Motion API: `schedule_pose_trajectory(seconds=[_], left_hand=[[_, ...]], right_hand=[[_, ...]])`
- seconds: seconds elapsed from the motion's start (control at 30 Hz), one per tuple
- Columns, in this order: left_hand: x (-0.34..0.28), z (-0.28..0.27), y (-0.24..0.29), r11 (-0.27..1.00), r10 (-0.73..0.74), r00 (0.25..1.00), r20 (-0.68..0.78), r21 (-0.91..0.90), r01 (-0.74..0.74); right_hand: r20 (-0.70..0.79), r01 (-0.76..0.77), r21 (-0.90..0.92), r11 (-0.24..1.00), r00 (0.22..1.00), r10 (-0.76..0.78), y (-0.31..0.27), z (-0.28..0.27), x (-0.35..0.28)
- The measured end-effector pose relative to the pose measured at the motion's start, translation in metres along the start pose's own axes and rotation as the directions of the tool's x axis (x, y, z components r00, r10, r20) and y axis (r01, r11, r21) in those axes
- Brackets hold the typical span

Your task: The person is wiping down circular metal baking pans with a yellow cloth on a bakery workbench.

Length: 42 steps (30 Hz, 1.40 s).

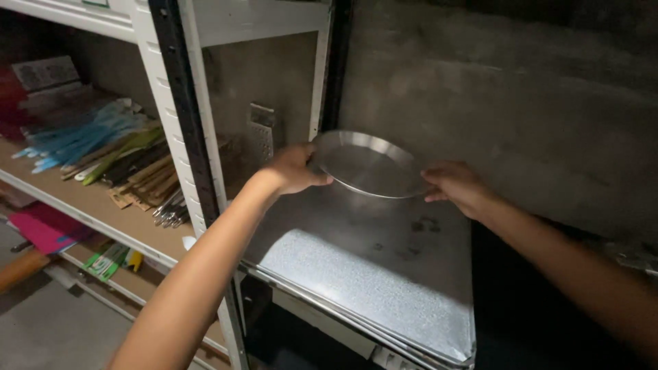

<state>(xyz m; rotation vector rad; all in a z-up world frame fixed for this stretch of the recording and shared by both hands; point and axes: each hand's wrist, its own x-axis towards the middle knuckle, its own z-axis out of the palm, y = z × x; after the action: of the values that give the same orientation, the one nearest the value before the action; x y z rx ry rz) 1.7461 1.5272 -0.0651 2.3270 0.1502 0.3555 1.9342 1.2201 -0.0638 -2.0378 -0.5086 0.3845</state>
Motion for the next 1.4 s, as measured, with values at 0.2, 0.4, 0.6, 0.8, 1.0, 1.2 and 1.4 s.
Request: schedule_pose_trajectory(seconds=[0.2, 0.4, 0.6, 0.8, 1.0, 1.2, 1.4], left_hand=[[0.027, 0.005, -0.02, 0.968, 0.12, 0.993, 0.021, 0.221, -0.122], [0.035, 0.023, -0.028, 0.973, 0.057, 0.998, -0.01, 0.223, -0.054], [0.01, 0.012, 0.026, 0.965, -0.146, 0.981, 0.129, 0.239, 0.113], [0.042, 0.046, 0.002, 0.9, -0.205, 0.973, 0.11, 0.411, 0.143], [0.047, 0.055, -0.006, 0.896, -0.166, 0.985, 0.051, 0.424, 0.129], [-0.018, 0.015, 0.031, 0.914, 0.021, 0.998, -0.059, 0.406, 0.005], [-0.122, -0.043, 0.116, 0.948, 0.055, 0.99, -0.134, 0.32, -0.009]], right_hand=[[-0.066, 0.008, -0.157, 0.988, 0.998, -0.019, 0.005, 0.004, 0.005], [-0.083, 0.081, -0.08, 0.993, 0.993, -0.088, 0.029, 0.004, 0.032], [-0.144, 0.066, -0.199, 0.978, 0.985, -0.095, 0.031, 0.012, 0.047], [-0.166, 0.081, -0.524, 0.848, 0.967, -0.195, 0.044, 0.017, 0.051], [-0.097, 0.203, -0.661, 0.723, 0.932, -0.35, 0.059, 0.012, 0.068], [-0.041, 0.31, -0.782, 0.541, 0.84, -0.541, -0.016, 0.034, -0.037], [0.199, 0.451, -0.187, 0.873, 0.887, -0.416, -0.054, 0.091, -0.101]])
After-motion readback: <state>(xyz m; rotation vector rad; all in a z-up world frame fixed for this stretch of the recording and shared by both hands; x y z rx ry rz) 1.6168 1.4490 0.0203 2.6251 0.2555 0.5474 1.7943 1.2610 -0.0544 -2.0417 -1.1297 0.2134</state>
